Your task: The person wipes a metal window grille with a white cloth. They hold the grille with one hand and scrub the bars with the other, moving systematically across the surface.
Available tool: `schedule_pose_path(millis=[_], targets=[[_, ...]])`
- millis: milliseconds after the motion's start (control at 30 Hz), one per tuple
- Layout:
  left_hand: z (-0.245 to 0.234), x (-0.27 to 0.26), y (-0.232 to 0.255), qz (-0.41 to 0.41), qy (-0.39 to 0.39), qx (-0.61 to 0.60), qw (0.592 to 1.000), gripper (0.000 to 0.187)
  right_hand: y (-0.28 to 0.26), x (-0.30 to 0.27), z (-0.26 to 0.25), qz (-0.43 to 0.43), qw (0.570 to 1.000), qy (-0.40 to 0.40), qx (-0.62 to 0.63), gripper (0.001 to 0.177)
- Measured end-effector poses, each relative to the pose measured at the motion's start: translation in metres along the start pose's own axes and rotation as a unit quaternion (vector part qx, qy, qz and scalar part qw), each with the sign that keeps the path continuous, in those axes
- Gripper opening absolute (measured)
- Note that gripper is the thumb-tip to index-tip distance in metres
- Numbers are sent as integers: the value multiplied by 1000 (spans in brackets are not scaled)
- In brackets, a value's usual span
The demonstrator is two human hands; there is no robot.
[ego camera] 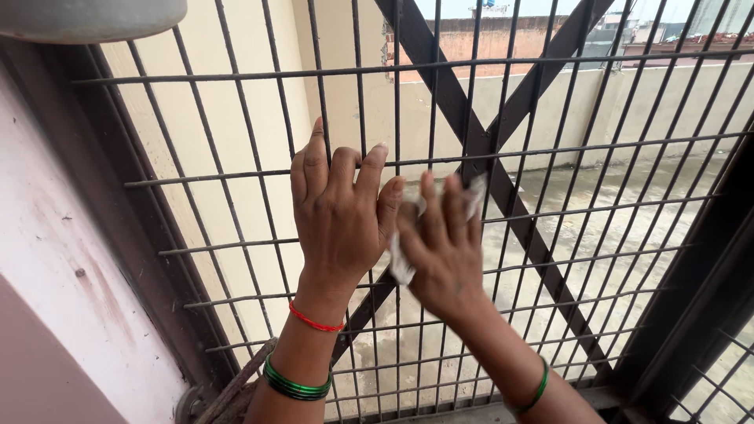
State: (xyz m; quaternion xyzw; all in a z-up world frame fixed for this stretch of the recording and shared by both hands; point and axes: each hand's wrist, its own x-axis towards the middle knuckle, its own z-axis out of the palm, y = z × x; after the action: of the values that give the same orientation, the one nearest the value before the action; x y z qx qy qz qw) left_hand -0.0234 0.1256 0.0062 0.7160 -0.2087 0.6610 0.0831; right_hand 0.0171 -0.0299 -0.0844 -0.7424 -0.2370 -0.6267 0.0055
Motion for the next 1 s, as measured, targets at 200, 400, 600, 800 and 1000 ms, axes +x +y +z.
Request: schedule_pose_path(millis=[200, 400, 600, 800, 1000], targets=[[2, -4, 6, -11, -5, 23, 1000, 47, -52, -95, -31, -162, 954, -210, 143, 66], [2, -8, 16, -41, 13, -1, 999, 46, 57, 9, -38, 17, 996, 82, 26, 58], [4, -8, 16, -50, 15, -30, 998, 44, 52, -6, -2, 39, 999, 0, 33, 64], [5, -10, 15, -47, 22, -24, 998, 42, -37, -117, -26, -151, 954, -156, 207, 65], [9, -12, 13, -38, 32, -22, 999, 43, 69, -36, -38, 52, 996, 35, 68, 68]])
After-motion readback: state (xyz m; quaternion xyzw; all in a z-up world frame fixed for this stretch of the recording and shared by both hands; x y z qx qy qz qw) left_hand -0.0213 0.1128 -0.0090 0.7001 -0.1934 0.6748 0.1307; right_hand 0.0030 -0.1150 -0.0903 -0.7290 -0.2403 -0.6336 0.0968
